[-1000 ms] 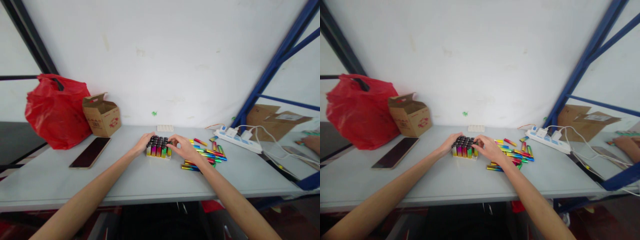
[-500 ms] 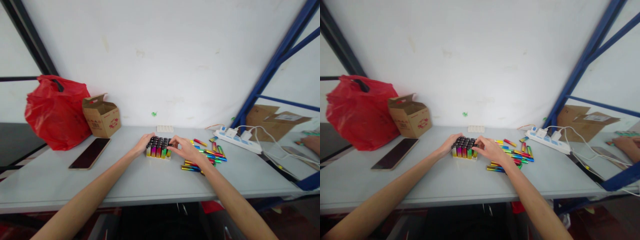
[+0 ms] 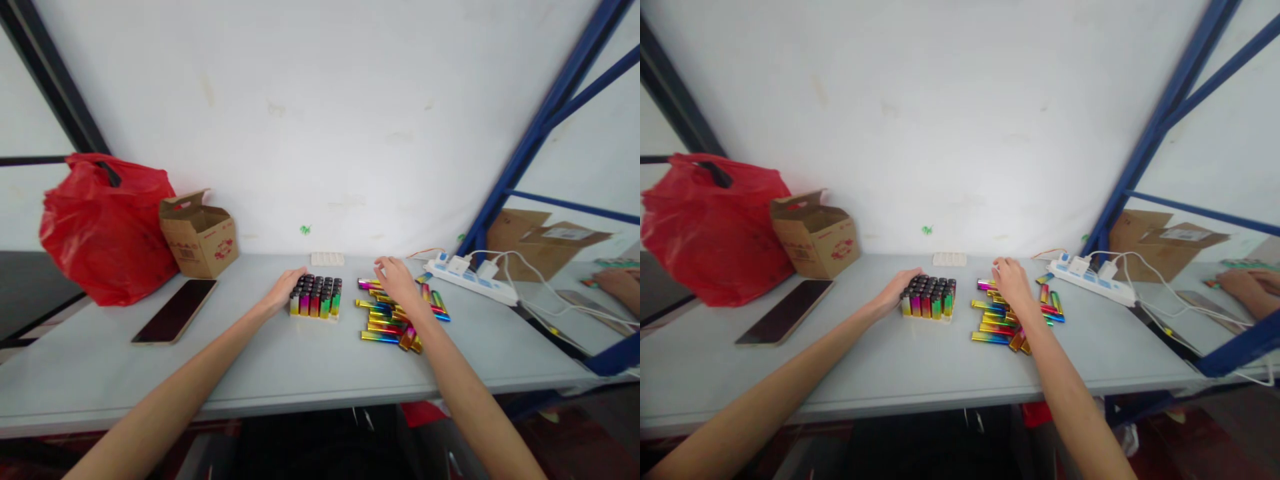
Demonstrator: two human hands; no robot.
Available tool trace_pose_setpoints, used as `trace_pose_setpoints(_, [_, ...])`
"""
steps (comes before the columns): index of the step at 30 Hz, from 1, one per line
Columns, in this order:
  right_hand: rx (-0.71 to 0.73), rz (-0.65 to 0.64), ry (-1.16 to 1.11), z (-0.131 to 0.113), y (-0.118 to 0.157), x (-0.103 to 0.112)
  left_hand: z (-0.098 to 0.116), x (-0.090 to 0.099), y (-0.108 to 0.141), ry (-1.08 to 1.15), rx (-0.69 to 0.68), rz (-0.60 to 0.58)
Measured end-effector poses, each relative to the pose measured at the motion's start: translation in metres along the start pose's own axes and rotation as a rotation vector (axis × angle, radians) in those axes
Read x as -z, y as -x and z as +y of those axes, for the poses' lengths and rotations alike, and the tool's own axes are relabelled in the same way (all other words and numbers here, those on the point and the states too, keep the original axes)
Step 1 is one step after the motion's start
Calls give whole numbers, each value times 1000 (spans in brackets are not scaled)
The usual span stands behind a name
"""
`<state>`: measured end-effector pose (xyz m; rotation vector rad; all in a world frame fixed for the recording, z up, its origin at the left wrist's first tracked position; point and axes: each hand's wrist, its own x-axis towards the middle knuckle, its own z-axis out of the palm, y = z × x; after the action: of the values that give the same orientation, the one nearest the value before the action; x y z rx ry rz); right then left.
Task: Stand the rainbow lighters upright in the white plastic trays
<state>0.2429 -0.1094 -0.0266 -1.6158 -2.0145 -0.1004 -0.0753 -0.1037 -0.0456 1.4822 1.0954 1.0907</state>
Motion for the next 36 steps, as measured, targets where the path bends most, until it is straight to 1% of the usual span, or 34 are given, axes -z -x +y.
trace_pose_setpoints(3, [-238, -195, 221, 34, 0, -6, 0, 0, 0, 16, 10, 0])
trace_pose_setpoints(5, [-309, -275, 273, 47, 2, -8, 0, 0, 0, 29, 12, -3])
trace_pose_setpoints(8, [-312, -282, 267, 53, 1, -9, 1, 0, 1, 27, 5, -1])
trace_pose_setpoints(12, [-240, -274, 219, 50, -4, -8, 4, 0, 2, 10, -15, 5])
trace_pose_setpoints(13, [-205, -244, 186, 48, -5, -8, 4, 0, 2, 11, -12, 4])
trace_pose_setpoints(15, [-129, -144, 58, 42, -7, -7, 4, -1, 2, 16, -3, 2])
trace_pose_setpoints(17, [-94, -67, -166, 32, -8, -7, 4, -1, 2, 18, 1, 0])
trace_pose_setpoints(18, [-106, -57, -305, 25, -8, -6, 4, -1, 2, 17, 1, -1])
trace_pose_setpoints(22, [-210, -105, -864, -6, -4, -3, 4, -1, 2, 9, 3, -3])
trace_pose_setpoints(25, [-257, -208, -1113, -25, -1, 0, 5, -1, 2, -12, -3, -1])
trace_pose_setpoints(28, [-311, -283, -1221, -36, 1, -4, 5, -1, 3, -35, -12, -5])
trace_pose_setpoints(32, [-377, -257, -1198, -46, 5, -15, 5, -1, 3, -24, -15, -13])
trace_pose_setpoints(34, [-373, -254, -1164, -52, 8, -18, 4, -1, 3, -11, -12, -14])
trace_pose_setpoints(36, [-333, -254, -1151, -59, 11, -20, 4, -1, 3, -2, -3, -10])
